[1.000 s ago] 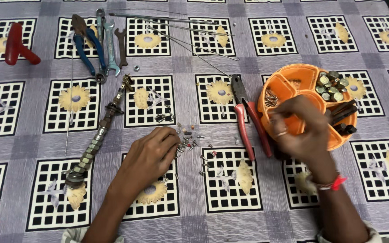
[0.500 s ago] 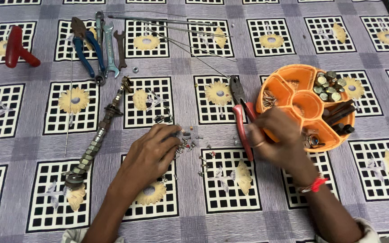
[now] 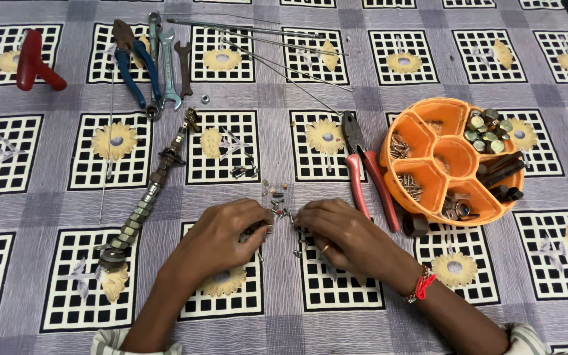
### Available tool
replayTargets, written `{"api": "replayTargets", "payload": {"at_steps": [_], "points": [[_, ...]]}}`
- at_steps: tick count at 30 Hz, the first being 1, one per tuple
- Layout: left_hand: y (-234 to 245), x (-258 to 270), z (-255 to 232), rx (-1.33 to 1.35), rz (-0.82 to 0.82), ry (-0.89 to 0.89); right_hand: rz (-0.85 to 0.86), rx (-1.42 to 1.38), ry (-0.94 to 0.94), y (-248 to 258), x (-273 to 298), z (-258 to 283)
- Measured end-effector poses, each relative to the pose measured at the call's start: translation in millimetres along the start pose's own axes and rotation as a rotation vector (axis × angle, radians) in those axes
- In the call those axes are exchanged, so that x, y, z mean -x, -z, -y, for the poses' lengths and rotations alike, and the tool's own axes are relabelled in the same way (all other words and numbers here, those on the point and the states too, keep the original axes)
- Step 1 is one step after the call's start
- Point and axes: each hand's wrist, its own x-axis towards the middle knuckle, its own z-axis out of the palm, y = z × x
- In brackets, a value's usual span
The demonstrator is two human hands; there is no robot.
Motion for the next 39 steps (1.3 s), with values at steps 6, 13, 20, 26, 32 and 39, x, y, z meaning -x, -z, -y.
{"api": "replayTargets", "payload": {"at_steps": [6, 13, 20, 26, 32, 39], "points": [[4, 2, 0, 0.019, -0.053, -0.002, 0.053, -0.093, -0.013, 4, -2, 1], [11, 4, 7, -0.039, -0.165, -0.066, -0.028, 0.045, -0.054, -14, -70, -24], [11, 1, 17, -0.04, -0.115, -0.013, 0.016, -0.074, -0.006, -42, -156, -45], [26, 3, 27, 0.031, -0.058, 0.126, 0.246, -0.247, 0.057, -39, -124, -29], [72, 18, 42, 0.021, -0.582, 0.253, 0.282, -0.135, 0.203, -33, -82, 5], [87, -13, 102, -0.346, -0.645, 0.265, 0.309, -0.214, 0.2, -18, -52, 5]]}}
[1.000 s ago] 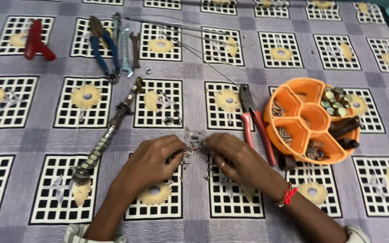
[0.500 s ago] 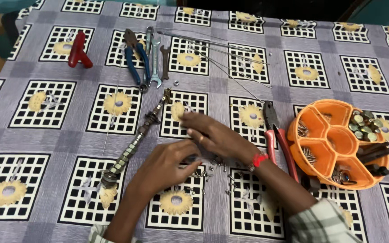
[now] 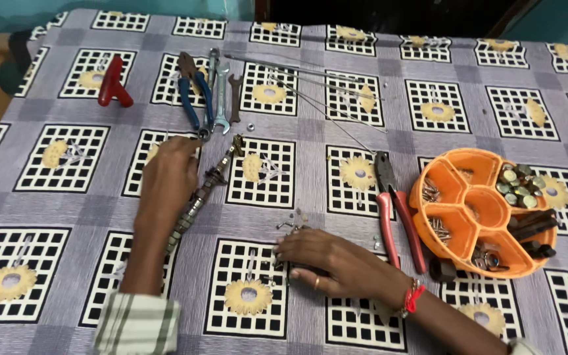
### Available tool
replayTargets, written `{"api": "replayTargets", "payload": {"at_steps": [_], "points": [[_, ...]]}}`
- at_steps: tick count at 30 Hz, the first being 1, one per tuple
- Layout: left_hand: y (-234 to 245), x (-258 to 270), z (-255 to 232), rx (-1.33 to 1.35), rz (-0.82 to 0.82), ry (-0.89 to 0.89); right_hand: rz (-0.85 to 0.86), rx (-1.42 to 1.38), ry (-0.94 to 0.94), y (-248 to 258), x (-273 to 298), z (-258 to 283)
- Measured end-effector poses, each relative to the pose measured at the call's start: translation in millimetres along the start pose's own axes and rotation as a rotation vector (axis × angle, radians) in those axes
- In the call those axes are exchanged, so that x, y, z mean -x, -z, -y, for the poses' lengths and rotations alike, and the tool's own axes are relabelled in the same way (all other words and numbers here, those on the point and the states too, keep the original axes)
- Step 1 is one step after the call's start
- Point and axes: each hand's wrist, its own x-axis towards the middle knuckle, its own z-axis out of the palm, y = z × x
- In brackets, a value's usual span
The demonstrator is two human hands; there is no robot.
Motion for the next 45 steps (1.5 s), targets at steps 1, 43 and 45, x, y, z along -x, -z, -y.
{"api": "replayTargets", "payload": {"at_steps": [1, 43, 45], "points": [[-7, -4, 4, -0.047, 0.021, -0.025, -0.028, 0.012, -0.02, -1, 4, 0], [-16, 42, -70, 0.549, 0.41, -0.009, -0.434, 0.242, -0.246, 23, -61, -37], [-11, 42, -65, 0.517, 0.387, -0.003, -0.457, 0.262, -0.349, 37, -97, -65]]}}
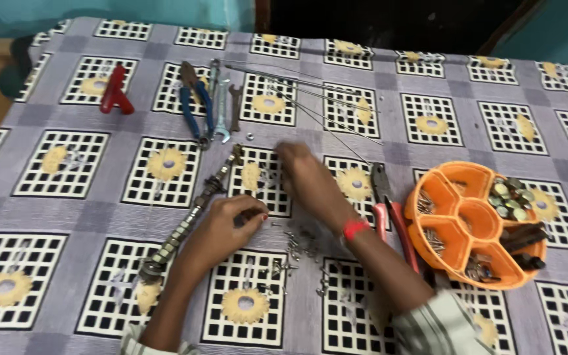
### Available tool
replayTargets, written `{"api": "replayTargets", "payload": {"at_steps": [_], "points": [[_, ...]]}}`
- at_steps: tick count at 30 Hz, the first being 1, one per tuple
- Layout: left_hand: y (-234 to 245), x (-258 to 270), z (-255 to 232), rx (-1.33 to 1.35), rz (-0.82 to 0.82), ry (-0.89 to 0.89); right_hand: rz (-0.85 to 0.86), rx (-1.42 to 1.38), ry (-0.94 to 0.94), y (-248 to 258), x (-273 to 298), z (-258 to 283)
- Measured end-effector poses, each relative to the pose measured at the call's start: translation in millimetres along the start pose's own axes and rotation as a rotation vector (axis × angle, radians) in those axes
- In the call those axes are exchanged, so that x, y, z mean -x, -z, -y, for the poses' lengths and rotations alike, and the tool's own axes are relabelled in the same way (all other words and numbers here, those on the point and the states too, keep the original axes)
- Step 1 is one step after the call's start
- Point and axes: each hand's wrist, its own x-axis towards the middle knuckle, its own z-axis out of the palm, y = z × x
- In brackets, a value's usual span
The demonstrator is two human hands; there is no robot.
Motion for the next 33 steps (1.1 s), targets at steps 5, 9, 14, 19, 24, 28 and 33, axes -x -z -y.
{"api": "replayTargets", "payload": {"at_steps": [5, 9, 14, 19, 24, 28, 33], "points": [[-1, 2, -7, -0.04, 0.148, 0.095, 0.032, 0.058, 0.212, -28, -66, -17], [4, 2, -11, -0.073, 0.204, 0.187, 0.06, 0.071, 0.254, -26, -45, -17], [2, 3, -16, -0.177, 0.202, 0.224, 0.294, 0.073, 0.126, 11, -9, -12], [-6, 1, -13, -0.206, 0.217, 0.196, 0.215, 0.017, 0.091, 4, -32, -18], [-3, 3, -8, -0.173, 0.221, 0.206, 0.15, 0.008, 0.193, -22, -50, -12], [3, 6, -8, -0.206, 0.184, 0.175, 0.145, 0.185, 0.312, -22, -11, 6], [7, 10, -12, -0.21, 0.177, 0.193, 0.273, 0.105, 0.371, 10, 57, 28]]}}
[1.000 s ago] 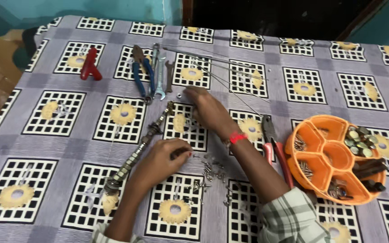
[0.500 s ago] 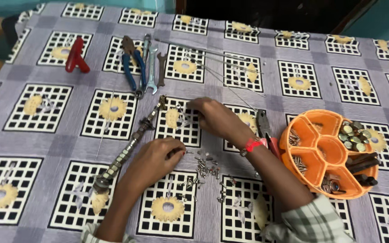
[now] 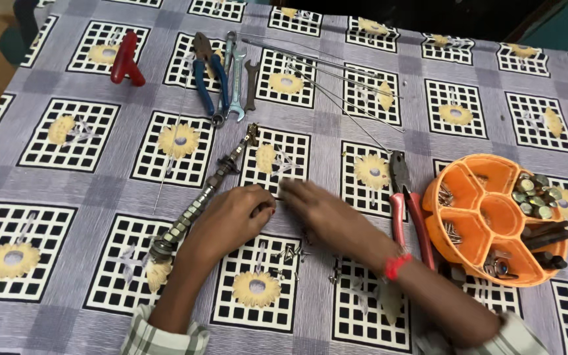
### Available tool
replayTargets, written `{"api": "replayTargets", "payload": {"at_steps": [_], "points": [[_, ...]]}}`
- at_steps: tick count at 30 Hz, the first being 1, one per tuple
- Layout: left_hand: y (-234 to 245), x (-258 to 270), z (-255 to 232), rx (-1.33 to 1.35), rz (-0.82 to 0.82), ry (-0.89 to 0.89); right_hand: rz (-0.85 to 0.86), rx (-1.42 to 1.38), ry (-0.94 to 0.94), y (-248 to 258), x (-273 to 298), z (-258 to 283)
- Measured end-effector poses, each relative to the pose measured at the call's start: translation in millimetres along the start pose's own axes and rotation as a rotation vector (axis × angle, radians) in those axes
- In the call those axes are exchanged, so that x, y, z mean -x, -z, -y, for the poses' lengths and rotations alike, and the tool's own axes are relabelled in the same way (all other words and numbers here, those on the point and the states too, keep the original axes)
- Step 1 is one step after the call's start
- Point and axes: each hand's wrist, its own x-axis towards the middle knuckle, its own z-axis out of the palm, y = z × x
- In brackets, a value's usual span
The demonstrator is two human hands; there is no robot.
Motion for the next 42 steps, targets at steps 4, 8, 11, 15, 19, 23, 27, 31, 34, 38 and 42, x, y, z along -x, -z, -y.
{"api": "replayTargets", "payload": {"at_steps": [4, 8, 11, 15, 19, 23, 27, 31, 34, 38, 42], "points": [[-2, -2, -4, -0.05, 0.039, 0.009, 0.018, -0.004, 0.029, 11, 37, 31], [-1, 0, -4, -0.081, 0.059, -0.007, 0.152, -0.357, -0.358, 39, 64, 38], [0, 1, -6, -0.019, 0.127, 0.024, 0.224, -0.176, -0.643, 55, 75, 38], [7, 4, -11, 0.033, 0.291, 0.05, 0.277, -0.276, -0.543, 66, 79, 40], [17, 9, -18, -0.022, 0.423, -0.037, 0.465, -0.326, -0.755, 49, 70, 52], [12, 13, -33, -0.227, 0.541, 0.031, 0.17, -0.472, -0.535, 26, 72, 52], [0, 14, -43, -0.28, 0.565, 0.097, 0.063, -0.473, -0.514, 11, 80, 46], [-3, 15, -42, -0.21, 0.509, 0.065, -0.147, -0.313, -0.336, 8, 84, 33], [-11, 15, -33, -0.149, 0.478, 0.071, -0.184, -0.267, -0.31, 7, 85, 27], [-25, 15, -17, -0.063, 0.293, -0.131, -0.134, -0.231, -0.257, 8, 81, 27], [-26, 14, -23, -0.073, 0.381, 0.054, -0.105, -0.211, -0.285, 12, 82, 28]]}}
